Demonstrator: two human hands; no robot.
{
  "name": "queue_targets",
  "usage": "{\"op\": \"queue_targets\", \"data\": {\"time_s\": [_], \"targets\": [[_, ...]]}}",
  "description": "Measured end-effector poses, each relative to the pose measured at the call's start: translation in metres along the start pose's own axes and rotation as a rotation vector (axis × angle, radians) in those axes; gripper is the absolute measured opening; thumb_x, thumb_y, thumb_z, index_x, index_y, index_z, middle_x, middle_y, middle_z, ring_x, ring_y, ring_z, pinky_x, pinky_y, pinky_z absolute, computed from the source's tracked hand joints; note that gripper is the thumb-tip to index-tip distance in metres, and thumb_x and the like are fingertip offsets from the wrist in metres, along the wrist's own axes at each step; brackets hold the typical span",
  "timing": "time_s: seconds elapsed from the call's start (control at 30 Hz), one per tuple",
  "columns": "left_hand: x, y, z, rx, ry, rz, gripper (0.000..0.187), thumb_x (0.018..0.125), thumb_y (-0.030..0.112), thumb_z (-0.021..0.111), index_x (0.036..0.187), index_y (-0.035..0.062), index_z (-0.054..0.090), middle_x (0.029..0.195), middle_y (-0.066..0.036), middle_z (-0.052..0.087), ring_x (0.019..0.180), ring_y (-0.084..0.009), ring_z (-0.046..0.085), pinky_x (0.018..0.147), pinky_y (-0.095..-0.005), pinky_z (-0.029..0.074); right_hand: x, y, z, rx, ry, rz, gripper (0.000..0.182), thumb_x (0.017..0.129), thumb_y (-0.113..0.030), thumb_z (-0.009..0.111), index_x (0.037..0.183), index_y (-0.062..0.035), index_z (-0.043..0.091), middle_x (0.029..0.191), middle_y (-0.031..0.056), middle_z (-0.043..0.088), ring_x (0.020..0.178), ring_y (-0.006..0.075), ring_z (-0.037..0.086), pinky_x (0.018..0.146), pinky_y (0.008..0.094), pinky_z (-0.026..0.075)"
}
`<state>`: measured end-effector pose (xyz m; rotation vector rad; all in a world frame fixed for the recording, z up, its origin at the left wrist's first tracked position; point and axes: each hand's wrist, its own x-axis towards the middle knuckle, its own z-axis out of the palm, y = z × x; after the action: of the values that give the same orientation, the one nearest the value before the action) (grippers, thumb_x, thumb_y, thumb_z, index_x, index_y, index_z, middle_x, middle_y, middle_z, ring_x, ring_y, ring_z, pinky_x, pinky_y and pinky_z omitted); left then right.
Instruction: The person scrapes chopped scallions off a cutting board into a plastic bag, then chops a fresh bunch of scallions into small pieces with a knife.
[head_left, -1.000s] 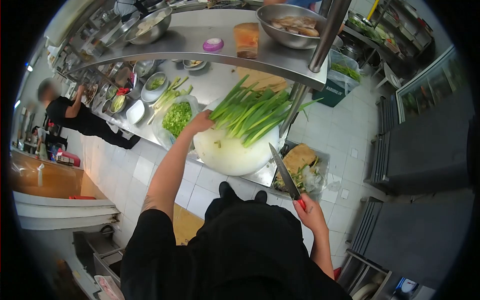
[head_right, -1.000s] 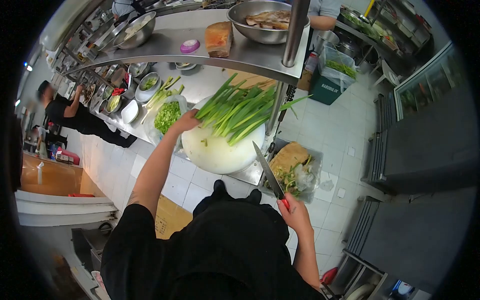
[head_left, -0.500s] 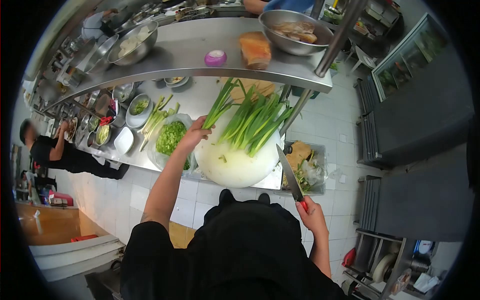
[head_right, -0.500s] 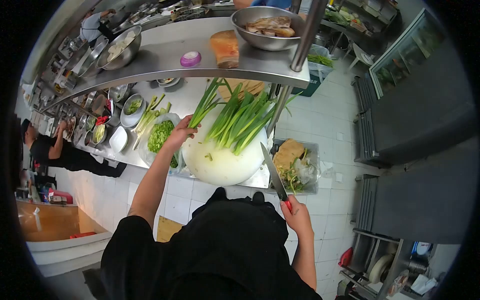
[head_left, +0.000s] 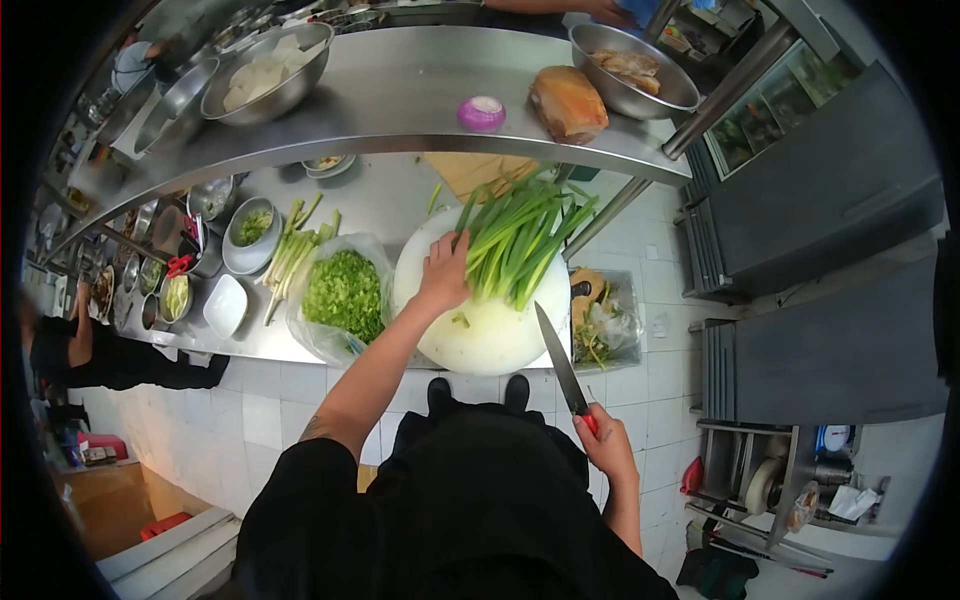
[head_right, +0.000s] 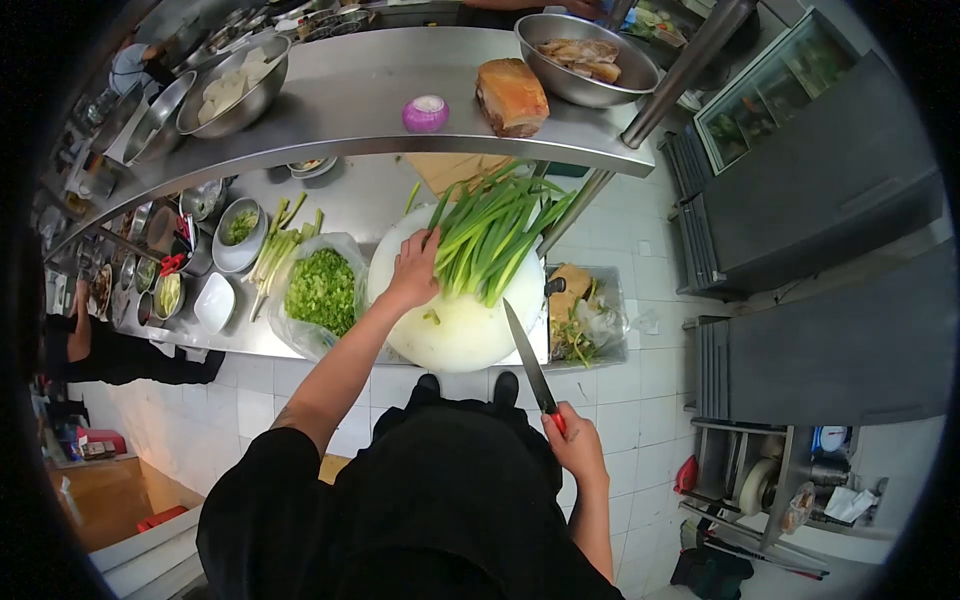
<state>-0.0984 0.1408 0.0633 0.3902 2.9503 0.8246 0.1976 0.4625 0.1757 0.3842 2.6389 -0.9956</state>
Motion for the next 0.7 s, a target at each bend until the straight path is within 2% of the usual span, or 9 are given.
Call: {"op": "queue_targets", "data": {"time_s": [0.03, 0.13, 0.23, 0.33, 0.4, 0.43, 0.57, 0.6, 0.7], "targets": [[0.002, -0.005, 0.004, -0.034, 0.017, 0.013, 0.108, 0.078, 0.001, 0.082, 0.175, 0.0078, 0.034, 0.164, -0.019, 0.039, 0.152, -0.0441, 0.039, 0.121, -0.0566, 0.040, -0.004, -0.001, -0.001, 0.001, 0.000, 0.021, 0.034, 0.107, -0.032, 0.074, 0.096, -0.0035, 0.060, 0.074, 0.0239, 0.068, 0.076, 0.0509, 0.070, 0.067, 0.0540, 0.052], [0.012, -0.010, -0.002, -0.101, -0.079, 0.112, 0.108, 0.079, -0.003, 0.072, 0.177, 0.0091, 0.029, 0.168, -0.020, 0.035, 0.156, -0.0444, 0.034, 0.125, -0.0528, 0.038, -0.014, 0.009, -0.001, -0.012, 0.016, 0.043, 0.035, 0.107, -0.032, 0.074, 0.096, -0.0029, 0.059, 0.075, 0.0248, 0.068, 0.077, 0.0520, 0.069, 0.067, 0.0547, 0.052], [0.024, -0.005, -0.030, -0.068, -0.203, 0.134, 0.102, 0.083, 0.001, 0.076, 0.176, 0.0115, 0.036, 0.165, -0.020, 0.043, 0.153, -0.0403, 0.042, 0.121, -0.0515, 0.044, -0.016, 0.021, -0.010, -0.019, 0.047, 0.041, 0.034, 0.107, -0.032, 0.074, 0.098, -0.0028, 0.060, 0.075, 0.0256, 0.068, 0.078, 0.0526, 0.070, 0.068, 0.0552, 0.053], [0.079, -0.060, -0.048, -0.450, -0.283, 0.156, 0.094, 0.088, 0.015, 0.082, 0.173, 0.0098, 0.042, 0.164, -0.024, 0.050, 0.154, -0.0442, 0.046, 0.126, -0.0504, 0.041, -0.020, 0.028, -0.029, -0.013, 0.106, 0.036, 0.031, 0.106, -0.031, 0.074, 0.099, -0.0032, 0.061, 0.076, 0.0258, 0.069, 0.078, 0.0527, 0.070, 0.068, 0.0551, 0.054], [0.135, -0.109, -0.035, -0.555, -0.089, -0.031, 0.091, 0.090, 0.024, 0.089, 0.170, 0.0103, 0.048, 0.156, -0.020, 0.059, 0.137, -0.0335, 0.062, 0.115, -0.0451, 0.053, -0.024, 0.033, -0.040, -0.019, 0.136, 0.046, 0.030, 0.106, -0.030, 0.074, 0.100, -0.0033, 0.062, 0.076, 0.0257, 0.069, 0.078, 0.0526, 0.070, 0.068, 0.0547, 0.054], [0.158, -0.110, -0.047, -0.535, -0.048, -0.092, 0.090, 0.090, 0.024, 0.088, 0.169, 0.0093, 0.049, 0.155, -0.020, 0.062, 0.133, -0.0333, 0.064, 0.112, -0.0432, 0.054, -0.025, 0.037, -0.045, -0.029, 0.145, 0.057, 0.029, 0.106, -0.029, 0.075, 0.101, -0.0034, 0.063, 0.076, 0.0255, 0.069, 0.077, 0.0524, 0.070, 0.068, 0.0544, 0.054], [0.227, -0.098, -0.037, -0.343, -0.129, -0.422, 0.081, 0.091, 0.020, 0.088, 0.164, 0.0059, 0.055, 0.141, -0.017, 0.074, 0.114, -0.0302, 0.073, 0.095, -0.0407, 0.059, -0.032, 0.054, -0.058, -0.057, 0.174, 0.133, 0.026, 0.105, -0.026, 0.075, 0.103, -0.0024, 0.064, 0.075, 0.0241, 0.068, 0.074, 0.0497, 0.069, 0.067, 0.0513, 0.053], [0.245, -0.095, -0.027, -0.287, -0.169, -0.476, 0.081, 0.091, 0.020, 0.088, 0.163, 0.0058, 0.055, 0.140, -0.017, 0.074, 0.113, -0.0302, 0.073, 0.095, -0.0409, 0.059, -0.035, 0.056, -0.060, -0.074, 0.190, 0.156, 0.025, 0.105, -0.025, 0.075, 0.103, -0.0021, 0.064, 0.076, 0.0238, 0.067, 0.073, 0.0488, 0.069, 0.067, 0.0502, 0.053], [0.281, -0.087, 0.007, -0.154, -0.216, -0.500, 0.079, 0.091, 0.019, 0.087, 0.162, 0.0053, 0.056, 0.139, -0.017, 0.075, 0.112, -0.0303, 0.073, 0.094, -0.0415, 0.059, -0.052, 0.064, -0.053, -0.044, 0.260, 0.276, 0.025, 0.105, -0.024, 0.075, 0.102, -0.0012, 0.064, 0.072, 0.0222, 0.065, 0.065, 0.0432, 0.065, 0.064, 0.0477, 0.051]]}}
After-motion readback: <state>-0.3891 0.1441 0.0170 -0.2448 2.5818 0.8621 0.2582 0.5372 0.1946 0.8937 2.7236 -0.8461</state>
